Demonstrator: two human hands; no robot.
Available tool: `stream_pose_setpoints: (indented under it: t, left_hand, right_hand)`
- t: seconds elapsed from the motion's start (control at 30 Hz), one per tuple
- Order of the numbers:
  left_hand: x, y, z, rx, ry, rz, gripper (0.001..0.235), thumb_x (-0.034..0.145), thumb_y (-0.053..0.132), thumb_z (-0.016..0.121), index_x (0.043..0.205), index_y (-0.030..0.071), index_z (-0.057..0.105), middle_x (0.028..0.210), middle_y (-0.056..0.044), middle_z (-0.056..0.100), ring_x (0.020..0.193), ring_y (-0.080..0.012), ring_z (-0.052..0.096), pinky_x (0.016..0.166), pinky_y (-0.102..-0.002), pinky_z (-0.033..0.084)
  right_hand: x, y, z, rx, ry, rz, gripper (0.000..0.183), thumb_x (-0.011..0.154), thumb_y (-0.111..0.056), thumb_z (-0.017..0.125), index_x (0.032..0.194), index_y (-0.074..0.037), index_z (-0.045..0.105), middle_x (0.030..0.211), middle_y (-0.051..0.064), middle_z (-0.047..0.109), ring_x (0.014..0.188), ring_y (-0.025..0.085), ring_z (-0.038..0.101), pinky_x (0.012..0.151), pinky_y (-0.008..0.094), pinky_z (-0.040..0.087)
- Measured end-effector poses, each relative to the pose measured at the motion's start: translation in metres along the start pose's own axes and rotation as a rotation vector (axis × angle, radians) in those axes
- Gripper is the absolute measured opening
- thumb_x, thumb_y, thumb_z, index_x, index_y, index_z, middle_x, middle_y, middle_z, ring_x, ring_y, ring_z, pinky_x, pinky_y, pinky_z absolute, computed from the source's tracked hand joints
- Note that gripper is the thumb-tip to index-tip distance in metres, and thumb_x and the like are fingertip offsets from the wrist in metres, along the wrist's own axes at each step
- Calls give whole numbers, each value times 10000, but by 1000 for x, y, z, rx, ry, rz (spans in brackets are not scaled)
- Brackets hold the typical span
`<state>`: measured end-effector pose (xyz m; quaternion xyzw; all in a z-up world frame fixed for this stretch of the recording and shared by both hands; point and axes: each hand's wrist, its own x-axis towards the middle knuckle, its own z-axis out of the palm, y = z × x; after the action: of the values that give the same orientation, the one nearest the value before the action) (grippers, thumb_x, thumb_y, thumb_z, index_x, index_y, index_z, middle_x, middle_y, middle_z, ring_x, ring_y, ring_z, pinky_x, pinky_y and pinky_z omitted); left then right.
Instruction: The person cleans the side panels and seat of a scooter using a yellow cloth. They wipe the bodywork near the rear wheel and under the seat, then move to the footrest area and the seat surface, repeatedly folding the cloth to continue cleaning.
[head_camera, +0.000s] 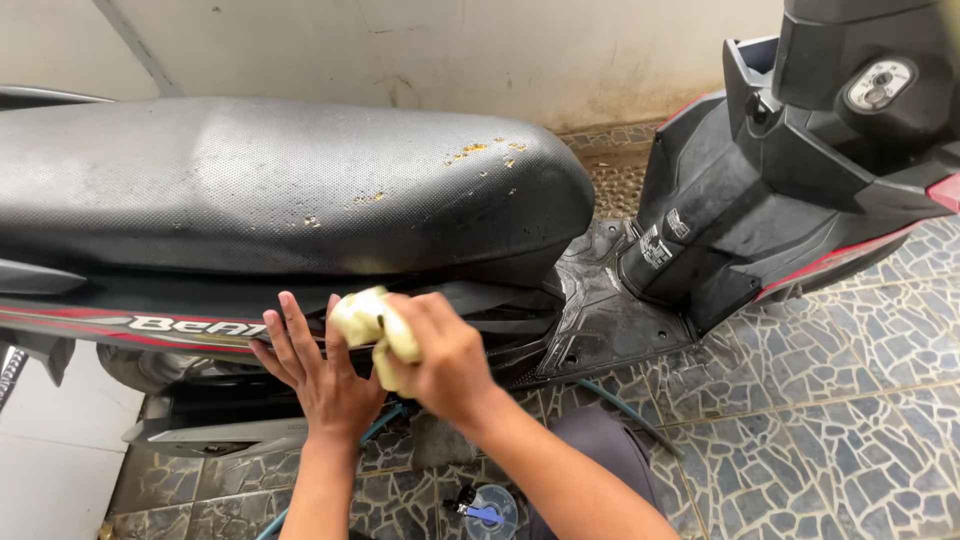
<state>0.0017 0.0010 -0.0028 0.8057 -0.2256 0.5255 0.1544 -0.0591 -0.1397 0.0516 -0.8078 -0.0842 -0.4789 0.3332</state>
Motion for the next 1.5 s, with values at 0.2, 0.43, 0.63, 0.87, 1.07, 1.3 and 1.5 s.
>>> stream_pose_setpoints:
  t: [0.2,0.43,0.63,0.87,1.07,1.3,1.5]
  left_hand:
    - [-5,-6,-3,-45,-34,-16,825,961,565,644,1521,-16,476,1587,-350,352,1471,-517,267,1125,-680,200]
    - [-6,-11,-6,-66,2,4,863,942,560,644,1524,-51,468,1600,-339,346,1494,-490,263,1170,-624,185]
    - [-7,-16,-9,-93,22,20,895,914,558,656,1525,-64,451,1588,-352,342,1479,-511,270,1179,-597,214]
    - [-6,-16,-13,-78,27,-62,947,900,581,676,1550,-55,410,1599,-386,258,1479,-549,203,1167,-606,203]
    - [-6,-16,-11,-74,20,-88,974,905,629,646,1560,-44,384,1603,-382,243,1487,-537,193,1175,-595,191]
    - [-10,-12,-6,-80,9,-107,968,919,611,630,1562,-61,363,1605,-391,236,1491,-549,190,1180,-615,184]
    - [-11,-11,-1,-108,17,-98,834,963,382,638,1557,-123,342,1590,-425,224,1461,-617,178,1183,-663,168]
  right_hand:
    - [10,31,-3,-213,-34,-108,380,853,-346,723,1220,-251,700,1004,13,566,830,250,663,753,373,573]
    - [-21,110,-45,-388,-124,57,406,755,-271,728,1160,-243,713,1041,22,602,877,270,696,772,389,602]
    - [-43,161,-89,-660,-360,500,325,807,-314,701,1120,-232,729,1040,74,674,874,389,733,760,513,615]
    - [-36,121,-53,-484,-250,467,270,855,-259,703,1051,-80,750,833,121,683,698,339,718,651,430,604]
    - [-3,22,-6,-381,-19,78,501,690,-155,832,1146,14,714,965,172,670,815,397,724,695,462,611]
    - [5,8,11,-506,21,-74,488,741,-187,824,1148,59,718,1010,216,694,860,363,746,733,406,624]
    - [2,-28,37,-300,32,-292,418,833,-176,713,1188,44,724,854,125,612,659,269,630,631,344,558]
